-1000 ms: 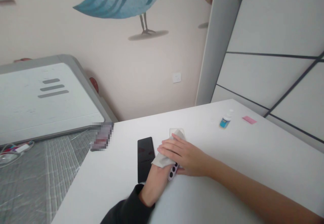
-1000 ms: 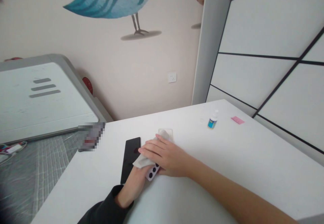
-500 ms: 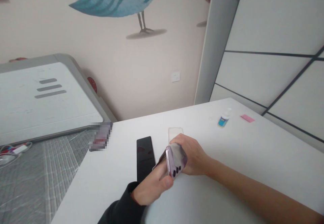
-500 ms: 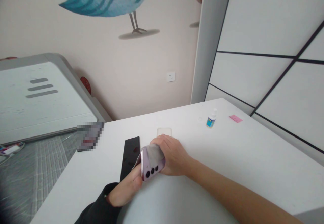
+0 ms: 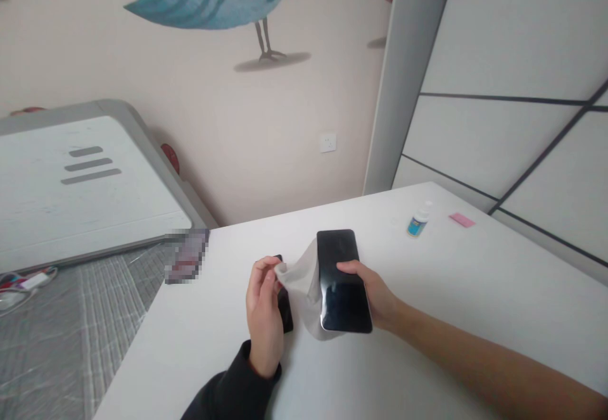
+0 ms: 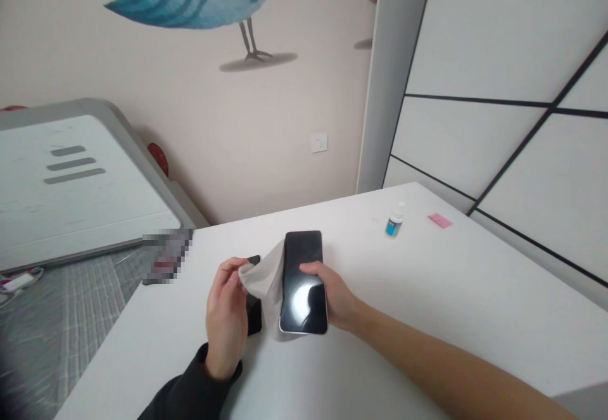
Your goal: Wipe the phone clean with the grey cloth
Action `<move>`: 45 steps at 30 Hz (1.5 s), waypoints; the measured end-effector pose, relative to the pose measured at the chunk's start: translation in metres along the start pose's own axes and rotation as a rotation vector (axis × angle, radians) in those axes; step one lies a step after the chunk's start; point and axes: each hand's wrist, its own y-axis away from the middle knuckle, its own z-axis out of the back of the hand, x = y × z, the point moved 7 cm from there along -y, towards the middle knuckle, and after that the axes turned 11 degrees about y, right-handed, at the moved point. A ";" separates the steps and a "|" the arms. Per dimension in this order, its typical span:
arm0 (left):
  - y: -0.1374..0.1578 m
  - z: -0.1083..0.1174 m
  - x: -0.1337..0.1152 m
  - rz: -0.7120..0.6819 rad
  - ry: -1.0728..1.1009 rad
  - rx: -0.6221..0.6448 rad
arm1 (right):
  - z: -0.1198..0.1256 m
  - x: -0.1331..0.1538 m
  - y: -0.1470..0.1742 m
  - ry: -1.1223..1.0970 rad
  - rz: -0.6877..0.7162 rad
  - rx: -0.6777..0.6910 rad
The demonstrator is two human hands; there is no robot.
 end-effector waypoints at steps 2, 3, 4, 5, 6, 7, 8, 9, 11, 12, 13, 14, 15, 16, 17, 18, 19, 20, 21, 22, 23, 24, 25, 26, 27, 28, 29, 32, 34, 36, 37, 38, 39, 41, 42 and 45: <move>-0.003 0.005 0.007 0.082 0.069 -0.070 | -0.006 -0.005 0.000 -0.024 -0.038 0.018; -0.004 0.005 0.011 0.129 0.115 -0.091 | -0.009 -0.007 0.001 -0.032 -0.048 0.022; -0.003 0.005 0.014 0.192 0.161 -0.096 | -0.013 -0.008 0.001 -0.031 -0.049 0.029; -0.001 0.002 0.018 0.278 0.203 -0.079 | -0.015 -0.009 0.001 -0.026 -0.046 0.038; 0.002 -0.004 0.022 0.376 0.237 -0.040 | -0.018 -0.009 0.002 -0.020 -0.039 0.049; 0.006 -0.010 0.025 0.469 0.266 0.013 | -0.020 -0.008 0.002 -0.014 -0.029 0.058; 0.011 -0.016 0.027 0.544 0.292 0.072 | -0.020 -0.008 0.002 -0.009 -0.017 0.063; 0.016 -0.022 0.027 0.595 0.315 0.129 | -0.020 -0.007 0.002 -0.004 -0.006 0.062; 0.023 -0.030 0.024 0.626 0.356 0.217 | -0.017 -0.005 0.001 0.011 0.015 0.036; 0.026 -0.032 0.022 0.621 0.373 0.250 | -0.014 -0.004 0.000 0.022 0.028 0.012; 0.028 -0.033 0.020 0.615 0.379 0.287 | -0.011 -0.002 -0.002 0.032 0.044 -0.013; 0.029 -0.034 0.019 0.612 0.371 0.327 | -0.008 0.001 -0.004 0.041 0.063 -0.036; 0.030 -0.035 0.019 0.612 0.346 0.367 | -0.006 0.004 -0.006 0.048 0.083 -0.054; 0.031 -0.035 0.020 0.610 0.305 0.404 | -0.003 0.006 -0.008 0.053 0.103 -0.067; 0.031 -0.034 0.021 0.603 0.251 0.435 | -0.001 0.009 -0.010 0.058 0.124 -0.078; 0.030 -0.034 0.023 0.592 0.189 0.453 | 0.001 0.011 -0.012 0.065 0.143 -0.084; 0.029 -0.032 0.025 0.580 0.126 0.456 | 0.002 0.013 -0.013 0.073 0.157 -0.084; 0.026 -0.031 0.028 0.565 0.072 0.439 | 0.003 0.015 -0.015 0.078 0.167 -0.081; 0.024 -0.029 0.030 0.553 0.031 0.410 | 0.004 0.016 -0.016 0.082 0.174 -0.076; 0.021 -0.027 0.033 0.546 0.005 0.371 | 0.005 0.016 -0.016 0.083 0.179 -0.068; 0.019 -0.025 0.034 0.547 -0.003 0.326 | 0.005 0.016 -0.016 0.082 0.177 -0.058; 0.017 -0.024 0.035 0.553 0.004 0.280 | 0.005 0.016 -0.016 0.082 0.168 -0.044; 0.015 -0.023 0.036 0.561 0.020 0.238 | 0.004 0.015 -0.016 0.082 0.157 -0.032; 0.014 -0.022 0.036 0.573 0.042 0.200 | 0.004 0.013 -0.016 0.082 0.146 -0.021; 0.013 -0.020 0.036 0.587 0.065 0.164 | 0.003 0.012 -0.016 0.082 0.136 -0.011; 0.012 -0.019 0.036 0.598 0.090 0.127 | 0.003 0.011 -0.016 0.081 0.128 -0.004; 0.010 -0.017 0.035 0.600 0.114 0.088 | 0.002 0.010 -0.016 0.081 0.124 -0.003; 0.006 -0.010 0.036 0.571 0.169 -0.010 | 0.004 0.009 -0.018 0.092 0.119 -0.023; 0.005 -0.008 0.036 0.549 0.178 -0.024 | 0.006 0.008 -0.020 0.099 0.117 -0.040; 0.005 -0.010 0.034 0.532 0.175 0.009 | 0.008 0.008 -0.022 0.092 0.125 -0.050; 0.006 -0.013 0.033 0.526 0.166 0.045 | 0.009 0.008 -0.024 0.086 0.130 -0.049; 0.008 -0.017 0.031 0.527 0.151 0.095 | 0.010 0.008 -0.025 0.081 0.134 -0.047; 0.009 -0.021 0.029 0.533 0.131 0.149 | 0.011 0.009 -0.025 0.077 0.137 -0.043; 0.012 -0.027 0.027 0.547 0.086 0.231 | 0.012 0.009 -0.026 0.080 0.132 -0.023; 0.012 -0.028 0.027 0.547 0.069 0.242 | 0.012 0.009 -0.025 0.087 0.126 -0.007; 0.006 -0.018 0.026 0.488 0.038 0.150 | 0.008 0.008 -0.024 0.107 0.108 0.065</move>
